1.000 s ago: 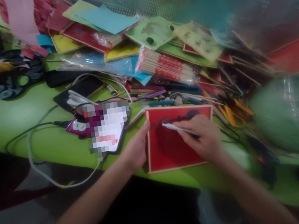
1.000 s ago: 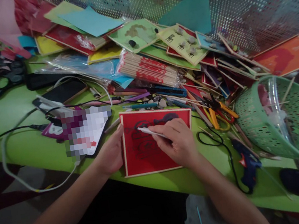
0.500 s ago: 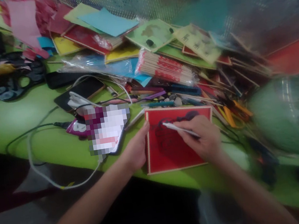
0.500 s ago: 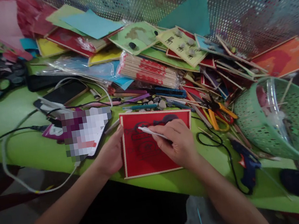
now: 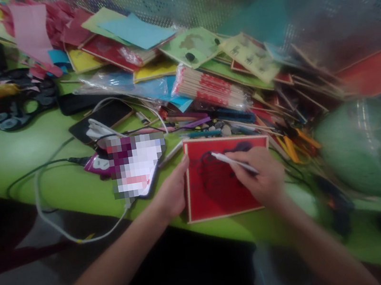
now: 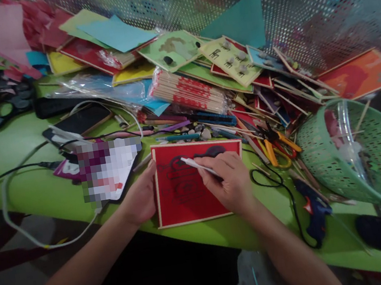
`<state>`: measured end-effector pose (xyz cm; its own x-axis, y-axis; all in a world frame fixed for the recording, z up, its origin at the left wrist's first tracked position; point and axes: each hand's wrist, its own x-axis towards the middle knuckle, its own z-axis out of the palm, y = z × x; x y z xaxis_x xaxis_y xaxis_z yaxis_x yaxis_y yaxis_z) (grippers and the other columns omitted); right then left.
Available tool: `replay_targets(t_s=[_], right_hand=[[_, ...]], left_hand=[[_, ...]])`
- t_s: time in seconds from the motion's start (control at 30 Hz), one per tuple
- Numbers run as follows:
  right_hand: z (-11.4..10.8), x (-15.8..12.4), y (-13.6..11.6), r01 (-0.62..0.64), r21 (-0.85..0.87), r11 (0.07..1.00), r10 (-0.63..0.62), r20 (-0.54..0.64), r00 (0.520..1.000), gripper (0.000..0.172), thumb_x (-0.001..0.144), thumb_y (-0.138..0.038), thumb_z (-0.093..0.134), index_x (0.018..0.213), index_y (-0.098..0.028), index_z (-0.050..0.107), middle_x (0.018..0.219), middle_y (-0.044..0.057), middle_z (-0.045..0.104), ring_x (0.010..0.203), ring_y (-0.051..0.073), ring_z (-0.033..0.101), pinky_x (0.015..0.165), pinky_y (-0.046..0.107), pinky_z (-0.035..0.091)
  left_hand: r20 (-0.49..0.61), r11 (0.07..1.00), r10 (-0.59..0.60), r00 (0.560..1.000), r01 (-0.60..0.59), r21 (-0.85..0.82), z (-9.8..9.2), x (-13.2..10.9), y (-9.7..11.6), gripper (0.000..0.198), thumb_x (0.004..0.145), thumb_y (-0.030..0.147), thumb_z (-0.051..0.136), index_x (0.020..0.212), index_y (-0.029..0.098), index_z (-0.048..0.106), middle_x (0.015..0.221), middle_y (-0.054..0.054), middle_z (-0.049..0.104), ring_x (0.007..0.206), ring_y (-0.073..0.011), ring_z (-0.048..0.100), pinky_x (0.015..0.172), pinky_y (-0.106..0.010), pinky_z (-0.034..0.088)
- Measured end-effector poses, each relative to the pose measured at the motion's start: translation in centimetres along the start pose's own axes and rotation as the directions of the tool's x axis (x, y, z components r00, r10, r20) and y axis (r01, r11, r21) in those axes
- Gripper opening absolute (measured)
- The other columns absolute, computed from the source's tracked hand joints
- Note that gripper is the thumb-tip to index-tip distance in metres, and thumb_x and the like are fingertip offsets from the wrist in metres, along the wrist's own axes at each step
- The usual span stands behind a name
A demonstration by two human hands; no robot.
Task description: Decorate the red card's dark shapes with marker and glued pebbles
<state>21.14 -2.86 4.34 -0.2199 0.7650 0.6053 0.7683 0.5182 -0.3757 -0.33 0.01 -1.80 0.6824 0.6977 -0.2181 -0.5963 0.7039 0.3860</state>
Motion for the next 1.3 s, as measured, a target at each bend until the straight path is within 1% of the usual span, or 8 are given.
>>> replay_targets(t_s=[0.1, 0.23, 0.37, 0.53, 0.73, 0.93, 1.13, 1.3], right_hand=[[-0.1, 0.0, 0.0, -0.008, -0.004, 1.000, 0.008, -0.009, 1.000, 0.024, 0.097, -0.015, 0.068, 0.115, -0.026, 0.078, 0.086, 0.001, 0.079, 0.071, 0.017, 0.066, 0.071, 0.035, 0.053], [-0.1, 0.1, -0.1, 0.002, -0.005, 1.000, -0.002, -0.003, 1.000, 0.022, 0.097, -0.015, 0.068, 0.114, -0.026, 0.078, 0.086, 0.001, 0.080, 0.071, 0.017, 0.067, 0.071, 0.035, 0.053], [0.0, 0.1, -0.1, 0.006, -0.002, 1.000, -0.006, 0.008, 1.000, 0.020, 0.098, -0.015, 0.069, 0.114, -0.023, 0.077, 0.087, 0.002, 0.081, 0.071, 0.016, 0.066, 0.072, 0.034, 0.052], [0.0, 0.0, 0.0, 0.023, -0.020, 1.000, -0.024, -0.016, 1.000, 0.020, 0.097, -0.014, 0.069, 0.114, -0.023, 0.077, 0.088, 0.001, 0.080, 0.072, 0.016, 0.066, 0.072, 0.034, 0.052], [-0.2, 0.0, 0.0, -0.009, -0.033, 0.999, 0.008, -0.024, 1.000, 0.019, 0.097, -0.014, 0.068, 0.111, -0.022, 0.077, 0.085, 0.001, 0.079, 0.073, 0.016, 0.066, 0.071, 0.033, 0.052], [-0.4, 0.1, 0.0, -0.033, -0.008, 0.999, 0.032, -0.025, 0.999, 0.019, 0.096, -0.013, 0.068, 0.109, -0.023, 0.078, 0.086, 0.001, 0.079, 0.074, 0.017, 0.067, 0.071, 0.033, 0.052], [-0.6, 0.1, 0.2, -0.038, 0.000, 0.999, 0.038, -0.029, 0.999, 0.019, 0.095, -0.015, 0.068, 0.107, -0.025, 0.078, 0.085, 0.001, 0.079, 0.073, 0.018, 0.068, 0.072, 0.035, 0.053], [-0.9, 0.1, 0.2, -0.047, -0.005, 0.999, 0.046, -0.031, 0.998, 0.017, 0.095, -0.015, 0.068, 0.105, -0.025, 0.078, 0.087, 0.001, 0.080, 0.074, 0.018, 0.069, 0.072, 0.035, 0.054]], left_hand=[[-0.022, 1.000, 0.002, 1.000, -0.002, 0.011, -0.1, 0.0, 0.0, 0.049, 0.106, 0.053, 0.053, 0.145, 0.026, 0.066, 0.125, -0.007, 0.081, 0.127, -0.0311, 0.072, 0.118, -0.050, 0.050], [0.030, 1.000, -0.007, 1.000, 0.007, 0.007, 0.0, -0.1, 0.0, 0.048, 0.106, 0.055, 0.052, 0.138, 0.024, 0.070, 0.128, -0.009, 0.080, 0.131, -0.0324, 0.070, 0.120, -0.052, 0.048], [0.051, 1.000, -0.027, 0.998, 0.027, -0.001, 0.5, -0.1, 0.2, 0.047, 0.106, 0.055, 0.052, 0.133, 0.024, 0.074, 0.128, -0.009, 0.080, 0.128, -0.0322, 0.072, 0.120, -0.052, 0.048], [0.006, 0.999, -0.044, 0.999, 0.044, -0.026, 1.0, -0.1, 0.3, 0.046, 0.106, 0.054, 0.054, 0.136, 0.023, 0.072, 0.127, -0.008, 0.080, 0.125, -0.0310, 0.073, 0.121, -0.051, 0.048], [-0.017, 1.000, -0.018, 1.000, 0.018, -0.021, 0.3, -0.1, 0.2, 0.043, 0.107, 0.053, 0.053, 0.132, 0.025, 0.074, 0.124, -0.007, 0.081, 0.125, -0.0296, 0.073, 0.121, -0.050, 0.047], [0.021, 1.000, -0.013, 1.000, 0.013, -0.005, 0.2, -0.2, 0.2, 0.046, 0.105, 0.055, 0.055, 0.134, 0.025, 0.072, 0.128, -0.008, 0.080, 0.128, -0.0312, 0.072, 0.121, -0.052, 0.047], [0.062, 1.000, -0.014, 0.998, 0.015, -0.013, 0.2, -0.2, 0.3, 0.051, 0.107, 0.057, 0.049, 0.136, 0.022, 0.072, 0.132, -0.010, 0.078, 0.133, -0.0321, 0.069, 0.122, -0.051, 0.046], [0.031, 1.000, -0.004, 1.000, 0.004, -0.013, 0.5, -0.1, 0.4, 0.046, 0.107, 0.055, 0.051, 0.130, 0.024, 0.076, 0.129, -0.007, 0.080, 0.129, -0.0310, 0.071, 0.121, -0.050, 0.047]])
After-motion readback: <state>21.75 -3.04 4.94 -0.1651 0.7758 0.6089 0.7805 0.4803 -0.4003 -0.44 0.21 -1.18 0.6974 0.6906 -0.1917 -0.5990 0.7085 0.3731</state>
